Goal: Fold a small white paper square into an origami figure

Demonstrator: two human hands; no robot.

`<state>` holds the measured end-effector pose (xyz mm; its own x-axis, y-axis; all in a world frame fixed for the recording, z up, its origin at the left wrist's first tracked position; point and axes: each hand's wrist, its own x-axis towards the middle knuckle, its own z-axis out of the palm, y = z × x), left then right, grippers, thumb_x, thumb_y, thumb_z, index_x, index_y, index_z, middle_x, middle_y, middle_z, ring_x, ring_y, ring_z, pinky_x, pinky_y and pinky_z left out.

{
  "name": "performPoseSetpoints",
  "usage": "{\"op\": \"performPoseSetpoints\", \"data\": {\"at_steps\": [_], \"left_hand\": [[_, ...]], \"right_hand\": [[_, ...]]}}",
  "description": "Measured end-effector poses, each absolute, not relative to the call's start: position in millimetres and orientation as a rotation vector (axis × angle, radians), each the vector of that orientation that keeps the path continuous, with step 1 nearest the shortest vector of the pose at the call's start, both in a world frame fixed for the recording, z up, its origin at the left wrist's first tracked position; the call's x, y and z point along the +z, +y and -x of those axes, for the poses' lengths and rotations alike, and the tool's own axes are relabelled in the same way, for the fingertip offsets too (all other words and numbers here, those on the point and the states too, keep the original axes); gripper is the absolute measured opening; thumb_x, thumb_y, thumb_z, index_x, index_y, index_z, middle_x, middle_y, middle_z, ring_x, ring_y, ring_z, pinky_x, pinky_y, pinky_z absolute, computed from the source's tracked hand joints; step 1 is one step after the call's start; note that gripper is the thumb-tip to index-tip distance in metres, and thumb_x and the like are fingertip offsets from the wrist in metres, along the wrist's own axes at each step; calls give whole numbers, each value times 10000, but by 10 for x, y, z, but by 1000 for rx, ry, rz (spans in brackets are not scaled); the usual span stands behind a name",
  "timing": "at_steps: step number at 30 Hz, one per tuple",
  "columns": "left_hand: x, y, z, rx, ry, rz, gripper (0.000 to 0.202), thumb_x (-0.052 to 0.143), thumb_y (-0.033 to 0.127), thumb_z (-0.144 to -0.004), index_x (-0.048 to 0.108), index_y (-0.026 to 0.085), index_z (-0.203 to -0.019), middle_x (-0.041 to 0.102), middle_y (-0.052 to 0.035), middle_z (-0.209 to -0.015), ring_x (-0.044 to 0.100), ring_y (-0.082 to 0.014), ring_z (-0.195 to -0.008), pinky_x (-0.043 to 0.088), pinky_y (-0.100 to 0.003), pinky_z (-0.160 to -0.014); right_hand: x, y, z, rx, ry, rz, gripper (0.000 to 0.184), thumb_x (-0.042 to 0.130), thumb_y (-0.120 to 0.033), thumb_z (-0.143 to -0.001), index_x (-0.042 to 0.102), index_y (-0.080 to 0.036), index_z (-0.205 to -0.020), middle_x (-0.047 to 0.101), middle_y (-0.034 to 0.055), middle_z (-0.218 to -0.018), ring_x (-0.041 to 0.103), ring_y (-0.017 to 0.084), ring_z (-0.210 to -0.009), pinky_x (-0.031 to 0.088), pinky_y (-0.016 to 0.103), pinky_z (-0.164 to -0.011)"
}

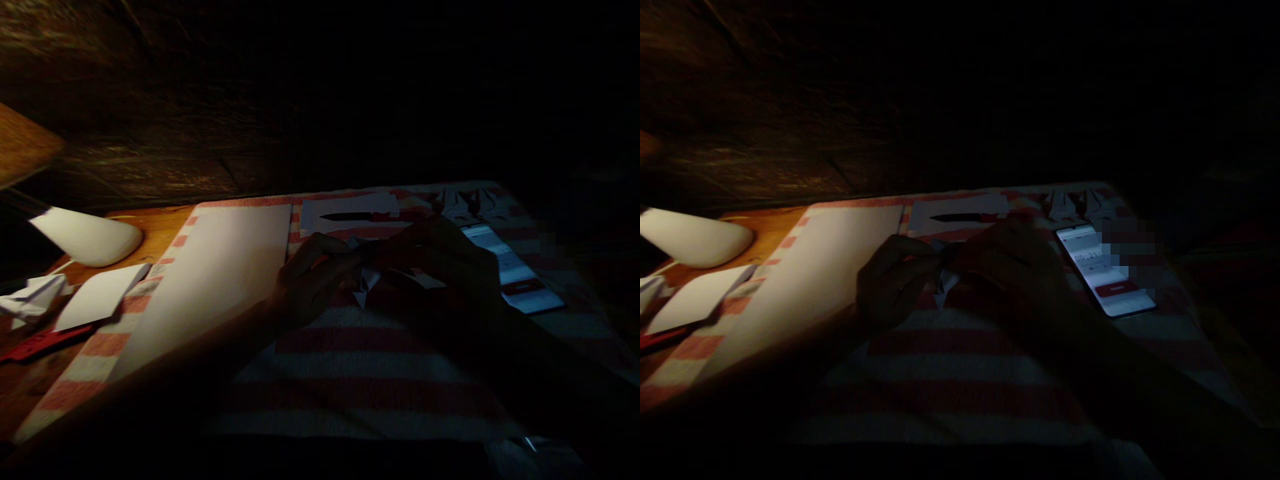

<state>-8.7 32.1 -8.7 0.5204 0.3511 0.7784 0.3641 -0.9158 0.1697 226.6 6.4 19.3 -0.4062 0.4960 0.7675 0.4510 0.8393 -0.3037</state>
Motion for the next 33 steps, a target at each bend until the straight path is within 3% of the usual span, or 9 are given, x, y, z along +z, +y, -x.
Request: {"op": "performPoseSetpoints", "data": {"at_steps": [11,15,21,33], "left_hand": [[-79,293,86,-1352,-658,2735,308,556,85,-984,648,179,-1262,651,-84,-1074,664,-174,-953,606,-300,-757],[-92,307,83,-1357,-644,2742,288,540,80,-992,653,163,-1243,647,-90,-1076,666,-172,-958,605,-300,-769],[-99,321,78,-1390,-657,2721,299,567,85,-977,649,181,-1248,646,-85,-1076,662,-178,-955,606,-302,-751],[-107,322,105,-1369,-662,2751,296,572,60,-961,654,169,-1224,637,-87,-1075,657,-181,-955,598,-308,-758]], "right_hand": [[168,56,-2319,28,-2130,667,250,781,-225,-864,741,-273,-1106,749,58,-1091,668,247,-999,528,436,-839],[181,57,-2311,42,-2159,671,209,773,-196,-865,742,-253,-1063,749,63,-1073,663,239,-959,522,417,-806],[174,86,-2300,25,-2115,676,178,776,-273,-876,736,-254,-1049,752,65,-1058,679,248,-974,528,435,-830],[232,-8,-2278,83,-2133,652,164,774,-181,-867,770,-229,-1024,753,85,-1092,682,225,-973,545,384,-802]]}}
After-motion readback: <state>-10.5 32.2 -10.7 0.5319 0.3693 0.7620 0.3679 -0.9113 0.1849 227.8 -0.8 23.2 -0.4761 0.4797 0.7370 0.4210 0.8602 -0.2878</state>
